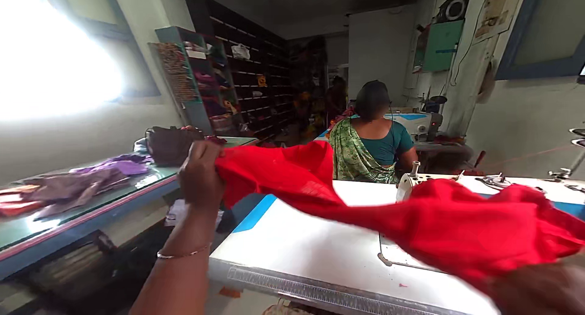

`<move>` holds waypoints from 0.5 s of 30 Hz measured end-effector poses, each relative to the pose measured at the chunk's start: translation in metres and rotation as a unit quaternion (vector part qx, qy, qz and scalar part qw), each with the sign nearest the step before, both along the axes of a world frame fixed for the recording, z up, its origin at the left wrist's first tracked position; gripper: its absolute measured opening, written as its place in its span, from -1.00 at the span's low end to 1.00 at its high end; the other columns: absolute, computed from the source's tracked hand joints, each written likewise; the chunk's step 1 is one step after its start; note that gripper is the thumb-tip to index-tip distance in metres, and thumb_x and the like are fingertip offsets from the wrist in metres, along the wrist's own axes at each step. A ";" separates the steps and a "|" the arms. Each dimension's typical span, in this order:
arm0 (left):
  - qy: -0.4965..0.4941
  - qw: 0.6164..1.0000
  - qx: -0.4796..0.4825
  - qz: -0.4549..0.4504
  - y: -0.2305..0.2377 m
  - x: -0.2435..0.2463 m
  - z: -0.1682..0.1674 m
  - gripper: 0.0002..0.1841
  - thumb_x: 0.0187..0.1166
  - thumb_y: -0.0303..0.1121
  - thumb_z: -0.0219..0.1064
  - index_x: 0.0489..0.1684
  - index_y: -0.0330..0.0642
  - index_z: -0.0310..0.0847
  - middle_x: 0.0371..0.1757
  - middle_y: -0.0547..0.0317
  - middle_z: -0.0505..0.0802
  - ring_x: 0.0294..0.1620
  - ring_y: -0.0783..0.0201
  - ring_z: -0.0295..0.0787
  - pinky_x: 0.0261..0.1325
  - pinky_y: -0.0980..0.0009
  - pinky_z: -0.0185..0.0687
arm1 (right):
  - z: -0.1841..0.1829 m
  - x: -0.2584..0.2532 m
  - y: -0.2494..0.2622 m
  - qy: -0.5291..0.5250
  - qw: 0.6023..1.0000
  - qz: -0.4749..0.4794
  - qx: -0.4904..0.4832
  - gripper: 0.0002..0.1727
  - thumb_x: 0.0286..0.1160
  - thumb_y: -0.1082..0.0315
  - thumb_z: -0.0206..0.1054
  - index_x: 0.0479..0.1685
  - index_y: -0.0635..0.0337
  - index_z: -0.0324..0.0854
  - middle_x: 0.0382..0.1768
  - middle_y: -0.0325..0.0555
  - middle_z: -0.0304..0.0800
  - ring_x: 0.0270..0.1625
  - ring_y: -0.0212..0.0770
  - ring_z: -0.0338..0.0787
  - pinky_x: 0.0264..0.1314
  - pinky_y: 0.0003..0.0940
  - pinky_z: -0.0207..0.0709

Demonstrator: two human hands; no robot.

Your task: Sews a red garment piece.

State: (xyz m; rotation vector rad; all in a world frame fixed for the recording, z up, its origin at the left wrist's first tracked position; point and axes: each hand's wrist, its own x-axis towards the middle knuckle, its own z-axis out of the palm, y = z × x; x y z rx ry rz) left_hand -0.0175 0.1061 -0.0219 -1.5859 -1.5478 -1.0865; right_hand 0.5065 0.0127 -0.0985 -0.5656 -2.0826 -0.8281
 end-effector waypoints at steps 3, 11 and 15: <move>-0.047 0.965 -0.252 0.057 0.015 -0.012 -0.044 -0.69 0.38 -0.74 0.41 0.09 -0.41 0.72 0.33 -0.49 0.68 0.30 -0.59 0.62 0.21 -0.58 0.48 | -0.030 -0.023 0.004 -0.098 0.994 0.037 -0.017 -0.84 0.74 0.41 0.17 0.14 0.06 0.57 -0.09 -0.07 0.71 -0.12 -0.10 0.68 -0.02 -0.28 0.53; -0.113 0.767 -0.530 -0.344 -0.017 0.160 -0.076 -0.48 0.85 -0.03 0.01 0.36 -0.28 0.66 0.31 -0.07 0.80 0.38 0.08 0.70 0.50 0.01 0.51 | -0.028 -0.086 0.063 -0.028 0.996 0.088 -0.015 -0.83 0.70 0.42 0.14 -0.05 0.10 0.66 -0.13 -0.09 0.82 -0.09 -0.13 0.82 -0.01 -0.27 0.68; -0.215 0.679 -0.513 -0.479 -0.016 0.193 -0.087 -0.69 0.63 -0.24 0.41 0.12 -0.30 0.67 -0.16 0.17 0.84 -0.15 0.44 0.76 0.04 0.39 0.70 | -0.014 -0.111 0.077 0.032 0.996 0.088 -0.007 -0.89 0.61 0.40 0.23 -0.11 0.15 0.67 -0.13 -0.06 0.83 -0.09 -0.10 0.84 0.01 -0.25 0.70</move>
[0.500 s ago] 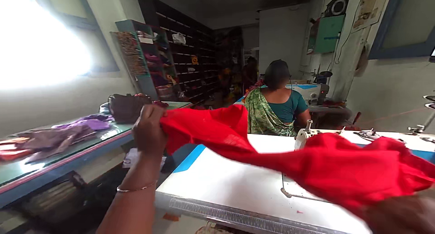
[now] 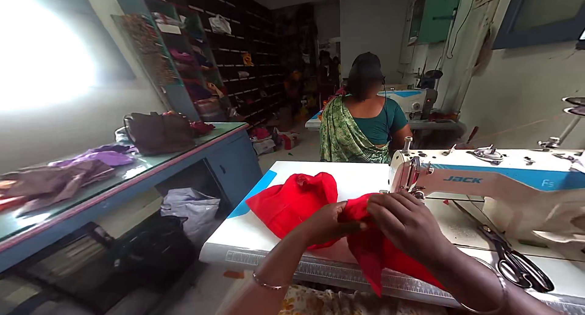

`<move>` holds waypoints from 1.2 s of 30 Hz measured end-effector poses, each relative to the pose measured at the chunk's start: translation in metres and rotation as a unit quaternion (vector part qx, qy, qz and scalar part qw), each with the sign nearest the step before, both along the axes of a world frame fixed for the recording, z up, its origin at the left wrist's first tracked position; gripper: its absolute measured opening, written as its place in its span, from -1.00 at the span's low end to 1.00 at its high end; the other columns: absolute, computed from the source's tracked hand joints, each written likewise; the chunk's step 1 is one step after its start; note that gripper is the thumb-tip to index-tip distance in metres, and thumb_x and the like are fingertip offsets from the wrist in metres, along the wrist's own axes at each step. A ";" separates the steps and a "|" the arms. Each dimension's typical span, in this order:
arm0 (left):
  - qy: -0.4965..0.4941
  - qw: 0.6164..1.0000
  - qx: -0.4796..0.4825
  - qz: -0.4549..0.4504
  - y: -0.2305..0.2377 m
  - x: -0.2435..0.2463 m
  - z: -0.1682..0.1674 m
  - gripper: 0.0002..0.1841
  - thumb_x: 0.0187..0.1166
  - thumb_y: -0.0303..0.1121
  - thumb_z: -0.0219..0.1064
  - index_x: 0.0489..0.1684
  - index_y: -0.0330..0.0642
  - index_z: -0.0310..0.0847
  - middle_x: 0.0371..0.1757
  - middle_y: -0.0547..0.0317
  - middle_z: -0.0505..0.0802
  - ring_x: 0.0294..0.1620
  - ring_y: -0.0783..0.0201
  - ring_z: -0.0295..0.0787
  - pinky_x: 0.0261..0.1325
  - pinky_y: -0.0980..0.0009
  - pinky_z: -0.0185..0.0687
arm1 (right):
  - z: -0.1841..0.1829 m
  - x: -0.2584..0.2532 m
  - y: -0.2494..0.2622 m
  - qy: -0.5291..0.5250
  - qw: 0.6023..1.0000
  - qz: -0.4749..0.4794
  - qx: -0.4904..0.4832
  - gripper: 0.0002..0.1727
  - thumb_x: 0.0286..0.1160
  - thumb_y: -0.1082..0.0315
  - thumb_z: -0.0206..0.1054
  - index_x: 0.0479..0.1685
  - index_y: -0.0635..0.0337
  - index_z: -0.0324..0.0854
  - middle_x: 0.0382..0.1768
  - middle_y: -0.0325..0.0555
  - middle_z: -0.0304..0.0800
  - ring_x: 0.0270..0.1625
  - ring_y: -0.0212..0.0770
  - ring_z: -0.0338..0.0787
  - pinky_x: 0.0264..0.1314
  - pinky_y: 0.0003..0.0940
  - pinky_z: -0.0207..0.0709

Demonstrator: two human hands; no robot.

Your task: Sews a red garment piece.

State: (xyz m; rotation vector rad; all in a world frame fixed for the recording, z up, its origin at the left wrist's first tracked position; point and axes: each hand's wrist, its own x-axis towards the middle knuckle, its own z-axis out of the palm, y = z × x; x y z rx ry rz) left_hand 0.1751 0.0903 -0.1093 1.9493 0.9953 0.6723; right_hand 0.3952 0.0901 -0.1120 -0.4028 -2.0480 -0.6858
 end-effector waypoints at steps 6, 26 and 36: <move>-0.214 0.963 -0.096 0.129 -0.003 -0.036 0.039 -0.73 0.91 -0.28 -0.12 0.22 -0.17 0.46 -0.21 0.04 0.91 -0.52 0.36 0.81 -0.54 0.55 0.69 | -0.014 -0.012 0.003 0.116 0.921 -0.154 -0.337 -0.22 -0.07 0.41 0.78 0.35 0.18 0.59 0.29 0.21 0.66 0.31 0.36 0.65 0.20 0.43 0.47; 0.226 0.872 0.174 0.398 -0.029 -0.093 0.088 -0.29 0.31 -0.41 0.65 0.48 -0.23 0.37 0.15 -0.32 0.77 0.07 -0.31 0.78 0.04 -0.37 0.64 | -0.005 -0.046 0.011 0.097 0.930 -0.050 -0.351 -0.70 0.47 0.63 0.30 0.02 0.16 0.83 -0.06 -0.04 0.91 0.06 0.06 0.85 0.26 0.42 0.43; 0.118 0.934 0.310 0.129 -0.022 -0.043 0.043 -0.71 0.50 -0.71 0.24 -0.04 -0.22 0.85 0.15 0.13 0.90 0.18 0.28 0.84 0.32 0.20 0.72 | 0.044 -0.048 0.000 0.129 0.990 -0.055 -0.033 -0.78 0.32 0.54 0.23 -0.43 0.04 0.76 -0.32 -0.21 0.78 -0.08 -0.13 0.76 0.35 0.15 0.26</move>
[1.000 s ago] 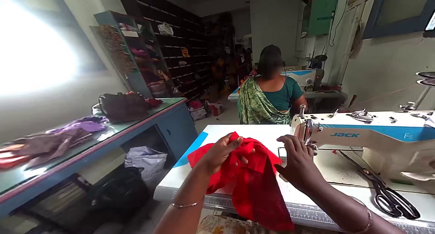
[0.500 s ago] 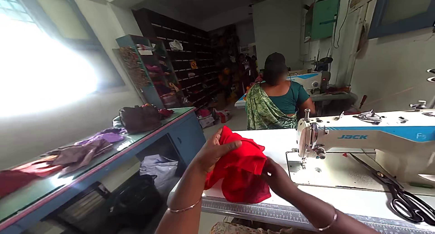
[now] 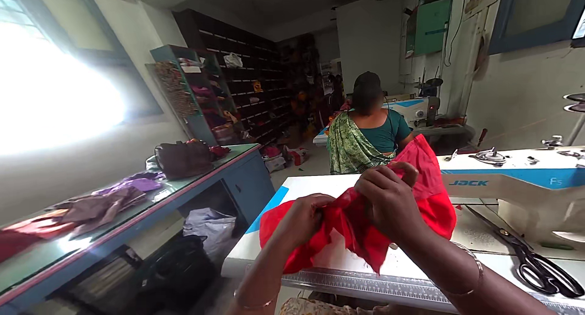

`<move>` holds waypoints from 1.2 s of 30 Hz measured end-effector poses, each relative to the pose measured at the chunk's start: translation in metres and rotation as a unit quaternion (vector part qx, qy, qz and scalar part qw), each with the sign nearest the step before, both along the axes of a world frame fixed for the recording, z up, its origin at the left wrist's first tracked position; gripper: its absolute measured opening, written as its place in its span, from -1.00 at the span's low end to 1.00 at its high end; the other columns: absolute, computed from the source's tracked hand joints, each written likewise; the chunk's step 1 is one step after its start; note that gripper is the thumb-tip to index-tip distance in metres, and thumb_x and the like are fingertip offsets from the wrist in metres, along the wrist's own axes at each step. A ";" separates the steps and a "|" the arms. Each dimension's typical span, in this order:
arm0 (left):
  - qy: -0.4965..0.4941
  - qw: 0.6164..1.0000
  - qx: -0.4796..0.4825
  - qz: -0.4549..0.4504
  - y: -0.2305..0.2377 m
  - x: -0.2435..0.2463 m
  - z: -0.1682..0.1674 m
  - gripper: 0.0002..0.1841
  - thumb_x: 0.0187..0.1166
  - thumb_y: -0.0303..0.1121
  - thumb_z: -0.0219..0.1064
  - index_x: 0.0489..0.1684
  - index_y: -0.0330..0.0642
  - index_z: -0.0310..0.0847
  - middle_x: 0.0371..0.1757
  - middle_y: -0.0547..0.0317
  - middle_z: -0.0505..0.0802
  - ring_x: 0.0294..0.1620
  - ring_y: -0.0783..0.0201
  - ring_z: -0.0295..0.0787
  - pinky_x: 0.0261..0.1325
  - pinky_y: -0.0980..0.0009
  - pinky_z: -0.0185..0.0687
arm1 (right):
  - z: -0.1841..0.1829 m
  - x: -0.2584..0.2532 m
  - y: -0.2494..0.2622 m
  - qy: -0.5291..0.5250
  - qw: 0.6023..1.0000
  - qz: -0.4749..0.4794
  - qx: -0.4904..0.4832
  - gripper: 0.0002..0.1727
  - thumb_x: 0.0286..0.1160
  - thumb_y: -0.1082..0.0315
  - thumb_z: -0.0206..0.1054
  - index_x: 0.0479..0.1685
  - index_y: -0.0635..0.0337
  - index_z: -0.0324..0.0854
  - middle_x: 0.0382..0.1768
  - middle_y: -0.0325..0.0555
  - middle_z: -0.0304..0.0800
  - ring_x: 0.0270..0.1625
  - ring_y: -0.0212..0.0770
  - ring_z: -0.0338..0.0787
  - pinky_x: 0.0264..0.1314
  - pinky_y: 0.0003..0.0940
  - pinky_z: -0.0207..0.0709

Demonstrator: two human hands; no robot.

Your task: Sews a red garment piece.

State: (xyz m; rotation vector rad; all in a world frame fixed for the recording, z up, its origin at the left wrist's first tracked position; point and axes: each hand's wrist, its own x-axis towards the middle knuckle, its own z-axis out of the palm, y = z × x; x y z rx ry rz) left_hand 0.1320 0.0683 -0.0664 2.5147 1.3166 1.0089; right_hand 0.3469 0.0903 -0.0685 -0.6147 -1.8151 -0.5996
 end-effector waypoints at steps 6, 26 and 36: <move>-0.173 0.976 -0.073 -0.109 -0.024 0.019 0.001 -0.29 0.61 0.33 0.15 0.37 -0.11 0.67 0.27 0.32 0.82 0.26 0.46 0.73 0.33 0.35 0.67 | 0.001 0.005 -0.001 -0.024 0.999 0.003 0.035 -0.79 0.38 0.51 0.21 -0.42 0.03 0.73 -0.34 -0.21 0.72 -0.09 -0.15 0.71 0.39 0.13 0.20; -0.241 0.955 -0.163 0.060 -0.036 0.031 -0.001 -0.66 0.85 -0.33 -0.01 -0.09 -0.20 0.74 -0.26 0.18 0.84 -0.19 0.37 0.79 -0.03 0.27 0.74 | -0.009 -0.008 -0.003 0.126 0.963 0.158 -0.179 -0.75 0.71 0.26 0.20 0.12 0.21 0.64 0.18 -0.04 0.70 0.28 -0.11 0.69 0.18 -0.04 0.57; -0.233 0.950 0.024 0.204 -0.033 0.008 0.017 -0.78 0.58 -0.19 0.47 -0.45 -0.07 0.80 -0.58 0.32 0.77 -0.59 0.44 0.63 -0.46 0.39 0.52 | -0.026 -0.006 -0.006 0.096 0.847 0.239 -0.464 -0.90 0.61 0.35 0.39 -0.12 0.19 0.75 -0.37 -0.22 0.82 -0.35 -0.43 0.77 -0.22 -0.44 0.65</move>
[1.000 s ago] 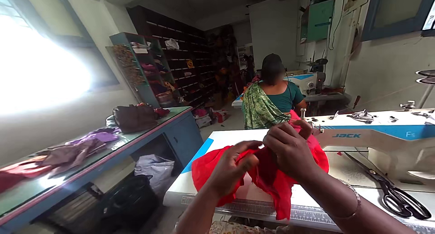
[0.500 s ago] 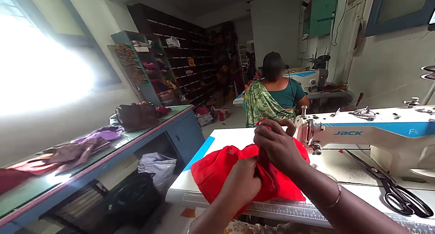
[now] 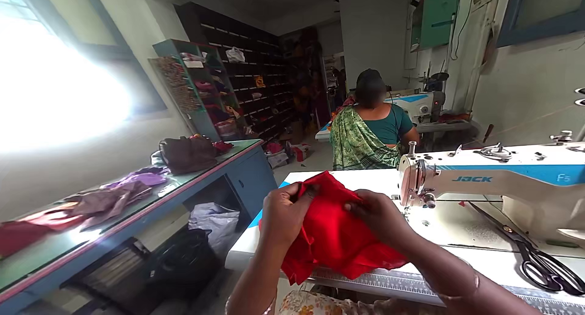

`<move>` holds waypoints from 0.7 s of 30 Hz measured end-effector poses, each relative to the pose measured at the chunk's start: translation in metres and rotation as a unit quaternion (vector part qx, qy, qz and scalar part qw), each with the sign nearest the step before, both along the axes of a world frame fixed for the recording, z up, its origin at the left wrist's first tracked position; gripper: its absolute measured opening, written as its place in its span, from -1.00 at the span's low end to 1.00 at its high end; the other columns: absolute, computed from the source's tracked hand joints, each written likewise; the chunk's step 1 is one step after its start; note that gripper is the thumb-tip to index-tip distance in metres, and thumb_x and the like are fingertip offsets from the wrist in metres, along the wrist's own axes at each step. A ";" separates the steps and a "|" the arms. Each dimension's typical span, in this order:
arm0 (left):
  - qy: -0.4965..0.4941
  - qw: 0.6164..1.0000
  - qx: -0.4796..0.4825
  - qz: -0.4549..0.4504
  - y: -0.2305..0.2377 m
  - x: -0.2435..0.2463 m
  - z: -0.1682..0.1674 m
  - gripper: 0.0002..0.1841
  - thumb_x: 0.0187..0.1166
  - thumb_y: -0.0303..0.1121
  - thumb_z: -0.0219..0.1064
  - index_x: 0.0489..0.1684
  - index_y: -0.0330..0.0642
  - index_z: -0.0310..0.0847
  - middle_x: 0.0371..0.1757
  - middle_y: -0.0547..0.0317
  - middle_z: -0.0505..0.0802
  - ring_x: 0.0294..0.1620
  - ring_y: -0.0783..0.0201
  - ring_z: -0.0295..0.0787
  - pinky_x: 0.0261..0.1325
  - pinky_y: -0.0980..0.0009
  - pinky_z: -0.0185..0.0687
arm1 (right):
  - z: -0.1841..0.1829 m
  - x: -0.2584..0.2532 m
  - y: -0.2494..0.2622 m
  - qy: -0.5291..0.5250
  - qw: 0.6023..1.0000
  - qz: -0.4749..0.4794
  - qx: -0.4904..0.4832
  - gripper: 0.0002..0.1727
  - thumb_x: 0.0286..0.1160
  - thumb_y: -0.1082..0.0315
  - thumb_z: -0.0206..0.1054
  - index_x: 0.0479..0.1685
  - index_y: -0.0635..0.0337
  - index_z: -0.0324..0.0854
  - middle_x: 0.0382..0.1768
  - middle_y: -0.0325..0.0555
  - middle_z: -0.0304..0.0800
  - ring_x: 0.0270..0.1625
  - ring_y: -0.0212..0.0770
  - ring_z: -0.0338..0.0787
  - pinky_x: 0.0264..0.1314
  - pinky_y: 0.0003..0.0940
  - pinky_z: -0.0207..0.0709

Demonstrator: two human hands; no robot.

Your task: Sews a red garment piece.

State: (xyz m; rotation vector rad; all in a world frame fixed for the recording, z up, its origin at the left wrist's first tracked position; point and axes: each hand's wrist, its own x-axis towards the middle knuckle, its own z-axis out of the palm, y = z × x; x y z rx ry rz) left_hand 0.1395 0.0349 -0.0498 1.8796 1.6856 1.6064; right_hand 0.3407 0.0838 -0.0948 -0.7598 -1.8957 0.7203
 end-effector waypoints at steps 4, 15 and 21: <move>-0.039 0.999 -0.030 0.022 0.001 -0.008 -0.004 -0.63 0.51 -0.33 0.53 0.13 -0.11 0.44 -0.56 0.23 0.77 -0.61 0.38 0.66 -0.41 0.36 0.63 | 0.006 0.009 0.017 -0.009 0.987 0.074 -0.141 -0.79 0.65 0.27 0.37 -0.23 0.24 0.74 -0.48 -0.19 0.78 -0.45 -0.43 0.72 -0.32 -0.47 0.62; -0.086 0.989 -0.115 -0.036 0.015 -0.021 -0.015 -0.79 0.79 -0.33 0.21 -0.20 -0.24 0.68 -0.50 0.17 0.74 -0.50 0.37 0.58 -0.32 0.39 0.49 | -0.012 0.015 0.031 -0.111 0.974 0.114 -0.159 -0.52 0.16 0.38 0.72 0.10 0.19 0.67 -0.15 -0.13 0.87 -0.09 -0.30 0.86 0.07 -0.27 0.75; -0.065 0.993 -0.099 -0.001 0.016 -0.035 -0.010 -0.78 0.83 -0.37 0.13 -0.09 -0.26 0.68 -0.36 0.11 0.77 -0.32 0.29 0.66 -0.13 0.23 0.57 | -0.020 0.020 0.041 -0.218 0.963 0.087 -0.134 -0.77 0.23 0.47 0.64 -0.15 0.23 0.77 -0.28 -0.12 0.85 -0.18 -0.27 0.82 0.01 -0.18 0.68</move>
